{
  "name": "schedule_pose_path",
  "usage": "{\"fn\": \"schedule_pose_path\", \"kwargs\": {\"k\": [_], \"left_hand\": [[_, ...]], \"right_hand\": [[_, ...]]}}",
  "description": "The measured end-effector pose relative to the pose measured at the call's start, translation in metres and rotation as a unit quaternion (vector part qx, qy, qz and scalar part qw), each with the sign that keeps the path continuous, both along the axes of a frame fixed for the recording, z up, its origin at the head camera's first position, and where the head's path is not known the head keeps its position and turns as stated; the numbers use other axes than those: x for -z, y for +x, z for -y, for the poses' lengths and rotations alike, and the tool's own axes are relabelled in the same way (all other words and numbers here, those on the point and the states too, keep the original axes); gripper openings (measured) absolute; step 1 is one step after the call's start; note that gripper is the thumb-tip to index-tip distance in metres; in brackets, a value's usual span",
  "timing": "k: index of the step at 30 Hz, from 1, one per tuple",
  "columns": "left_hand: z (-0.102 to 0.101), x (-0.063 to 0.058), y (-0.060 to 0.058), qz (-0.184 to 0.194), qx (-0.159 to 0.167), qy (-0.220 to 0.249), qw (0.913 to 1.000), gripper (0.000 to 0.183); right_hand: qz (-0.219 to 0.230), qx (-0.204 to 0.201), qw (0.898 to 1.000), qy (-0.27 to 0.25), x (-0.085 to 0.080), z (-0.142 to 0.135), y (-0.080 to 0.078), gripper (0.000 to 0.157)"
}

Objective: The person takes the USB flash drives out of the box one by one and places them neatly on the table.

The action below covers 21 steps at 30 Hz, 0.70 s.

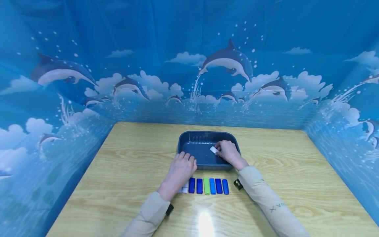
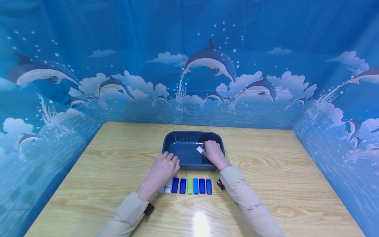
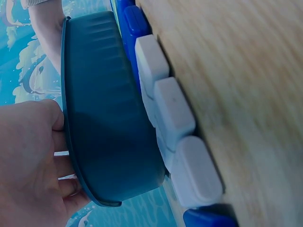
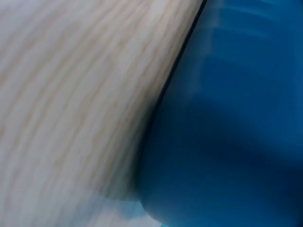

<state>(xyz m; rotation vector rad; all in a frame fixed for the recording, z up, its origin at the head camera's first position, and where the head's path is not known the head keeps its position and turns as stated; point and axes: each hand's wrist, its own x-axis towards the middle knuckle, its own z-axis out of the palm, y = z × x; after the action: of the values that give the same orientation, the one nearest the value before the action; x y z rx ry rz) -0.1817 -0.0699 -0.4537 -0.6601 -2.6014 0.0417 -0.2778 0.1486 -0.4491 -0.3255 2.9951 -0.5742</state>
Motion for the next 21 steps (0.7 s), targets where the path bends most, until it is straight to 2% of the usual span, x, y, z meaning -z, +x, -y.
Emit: {"fn": "schedule_pose_path", "kwargs": {"k": [7, 12, 18, 21], "left_hand": [[-0.0007, -0.0006, 0.0, 0.002, -0.003, 0.003, 1.0, 0.023], [-0.0007, -0.0009, 0.0003, 0.005, -0.004, 0.003, 1.0, 0.023], [-0.0007, -0.0005, 0.0, 0.011, -0.007, 0.003, 0.9999, 0.023], [-0.0008, -0.0005, 0.0002, 0.01, -0.007, 0.003, 0.9999, 0.023]], "right_hand": [[0.001, -0.017, 0.999, -0.03, 0.0006, -0.001, 0.0006, 0.013], [-0.028, -0.011, 0.997, -0.077, 0.0004, -0.0025, 0.0003, 0.009], [-0.078, -0.007, 0.986, -0.149, 0.0007, -0.0046, -0.0001, 0.009], [-0.075, -0.007, 0.979, -0.187, -0.001, -0.0062, 0.0019, 0.011]]}}
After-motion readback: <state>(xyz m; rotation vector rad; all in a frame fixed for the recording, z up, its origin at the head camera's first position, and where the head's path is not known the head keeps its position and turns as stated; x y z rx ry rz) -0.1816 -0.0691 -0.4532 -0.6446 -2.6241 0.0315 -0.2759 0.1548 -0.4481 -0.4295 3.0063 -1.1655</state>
